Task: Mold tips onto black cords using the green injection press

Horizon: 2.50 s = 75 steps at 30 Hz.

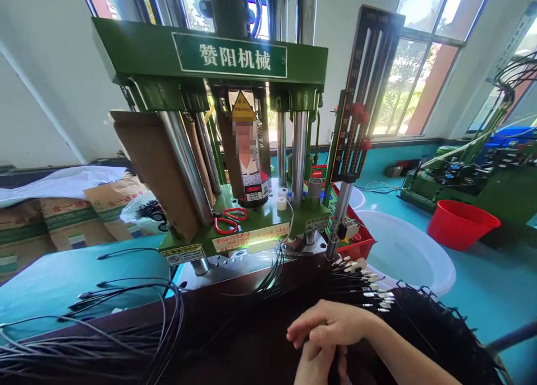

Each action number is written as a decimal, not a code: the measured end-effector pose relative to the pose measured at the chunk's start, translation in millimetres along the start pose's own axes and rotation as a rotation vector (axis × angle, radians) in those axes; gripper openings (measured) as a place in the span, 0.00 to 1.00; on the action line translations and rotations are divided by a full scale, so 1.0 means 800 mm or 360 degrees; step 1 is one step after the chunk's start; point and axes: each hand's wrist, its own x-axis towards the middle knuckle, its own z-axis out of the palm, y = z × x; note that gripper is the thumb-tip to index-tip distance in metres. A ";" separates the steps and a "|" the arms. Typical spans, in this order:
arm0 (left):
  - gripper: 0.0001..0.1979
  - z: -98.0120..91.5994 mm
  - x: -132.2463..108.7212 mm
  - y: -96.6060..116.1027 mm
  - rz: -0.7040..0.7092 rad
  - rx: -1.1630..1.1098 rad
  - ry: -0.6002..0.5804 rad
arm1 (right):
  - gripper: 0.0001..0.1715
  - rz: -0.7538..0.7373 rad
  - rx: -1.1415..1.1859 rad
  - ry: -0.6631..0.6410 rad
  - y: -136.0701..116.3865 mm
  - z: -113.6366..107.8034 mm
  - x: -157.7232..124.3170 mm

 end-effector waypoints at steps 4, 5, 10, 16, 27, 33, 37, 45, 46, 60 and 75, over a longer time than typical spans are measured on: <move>0.30 -0.016 0.016 0.018 0.0085 -0.0116 0.0191 | 0.27 0.0106 -0.0386 0.0495 0.011 -0.031 0.025; 0.30 -0.022 0.019 0.026 0.0111 -0.0164 0.0233 | 0.25 0.0241 -0.0663 0.0729 0.016 -0.044 0.035; 0.29 -0.049 0.024 0.054 0.0227 -0.0238 0.0342 | 0.20 0.0717 -0.1387 0.1039 0.053 -0.098 0.082; 0.29 -0.055 0.020 0.048 0.0193 -0.0142 0.0292 | 0.14 0.0769 -0.1356 0.0884 0.047 -0.113 0.086; 0.30 -0.022 0.013 0.052 -0.0065 -0.0005 0.0083 | 0.31 0.0565 0.0688 0.1389 0.062 0.010 -0.036; 0.27 0.011 0.025 0.046 -0.0251 0.0185 -0.0001 | 0.40 0.0095 0.1154 0.1877 0.083 0.056 -0.030; 0.27 0.014 0.029 0.046 -0.0252 0.0260 -0.0012 | 0.45 0.0140 0.1052 0.1952 0.079 0.057 -0.030; 0.27 0.007 0.024 0.046 -0.0174 0.0412 0.0135 | 0.37 0.0120 0.0642 0.1899 0.095 0.062 -0.022; 0.27 0.004 0.025 0.046 -0.0157 0.0424 0.0133 | 0.35 0.0095 0.0600 0.1909 0.096 0.062 -0.021; 0.19 -0.009 0.037 0.038 0.0237 0.0304 0.0285 | 0.36 0.0055 0.1098 0.1864 0.075 0.061 -0.027; 0.15 -0.015 0.036 0.037 0.0226 0.0406 0.0314 | 0.35 0.0101 0.0668 0.1611 0.091 0.058 -0.030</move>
